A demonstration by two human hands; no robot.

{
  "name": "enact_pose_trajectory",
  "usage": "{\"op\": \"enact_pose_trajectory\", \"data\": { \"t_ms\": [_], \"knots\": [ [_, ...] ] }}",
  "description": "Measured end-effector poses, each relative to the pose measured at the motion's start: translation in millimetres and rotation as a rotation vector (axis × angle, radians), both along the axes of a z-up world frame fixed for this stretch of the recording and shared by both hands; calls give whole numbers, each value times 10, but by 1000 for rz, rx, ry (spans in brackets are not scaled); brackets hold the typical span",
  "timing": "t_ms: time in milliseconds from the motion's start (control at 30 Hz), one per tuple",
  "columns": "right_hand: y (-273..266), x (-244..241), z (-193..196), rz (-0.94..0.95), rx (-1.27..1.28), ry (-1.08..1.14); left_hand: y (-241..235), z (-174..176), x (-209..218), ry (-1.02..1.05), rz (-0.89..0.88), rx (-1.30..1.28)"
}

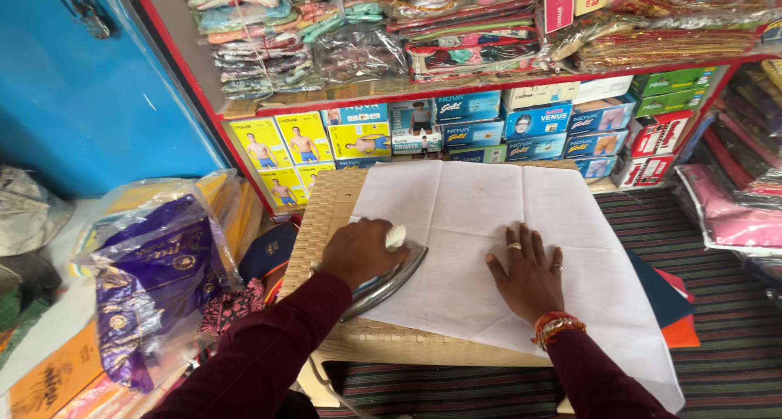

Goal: The person irons a white cloth on a small wooden table using an electric iron. They repeatedly smooth the fabric, lift and reposition it, and continue ironing different sections. The person wears a maroon long-sleeved shirt and multiple rings and bracelets.

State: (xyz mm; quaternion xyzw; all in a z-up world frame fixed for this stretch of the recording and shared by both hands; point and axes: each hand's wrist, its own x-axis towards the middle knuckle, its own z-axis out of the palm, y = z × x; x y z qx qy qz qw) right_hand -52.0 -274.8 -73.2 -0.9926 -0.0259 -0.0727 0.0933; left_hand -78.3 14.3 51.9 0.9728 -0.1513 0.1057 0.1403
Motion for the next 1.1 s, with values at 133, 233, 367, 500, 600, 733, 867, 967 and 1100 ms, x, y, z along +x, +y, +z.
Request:
{"op": "enact_pose_trajectory", "data": {
  "t_ms": [133, 233, 367, 500, 600, 733, 867, 967, 1100],
  "knots": [
    [11, -91, -10, 9, -41, -96, -175, 14, 157, 148, -43, -43],
    [15, -126, 4, 11, -32, -117, -411, -5, 162, 198, -135, -30],
    [33, -124, 85, 4, 20, -100, -381, 61, -18, 241, -281, -4],
    [-2, -181, 59, 17, 131, -172, -48, 136, -160, 280, -356, 52],
    [1, -166, 55, 17, 210, -215, 18, 139, -189, 109, -349, 76],
    [-13, -170, 82, 21, 331, -230, -248, 108, -177, 252, -404, -21],
    [-52, -183, 80, 43, 471, -279, -761, 74, -244, 185, -471, -21],
    [-103, -179, 76, 79, 534, -320, -854, 125, -302, 233, -478, 28],
    [-149, -201, 59, 97, 538, -325, -645, 153, -350, 247, -519, 11]
  ]
}}
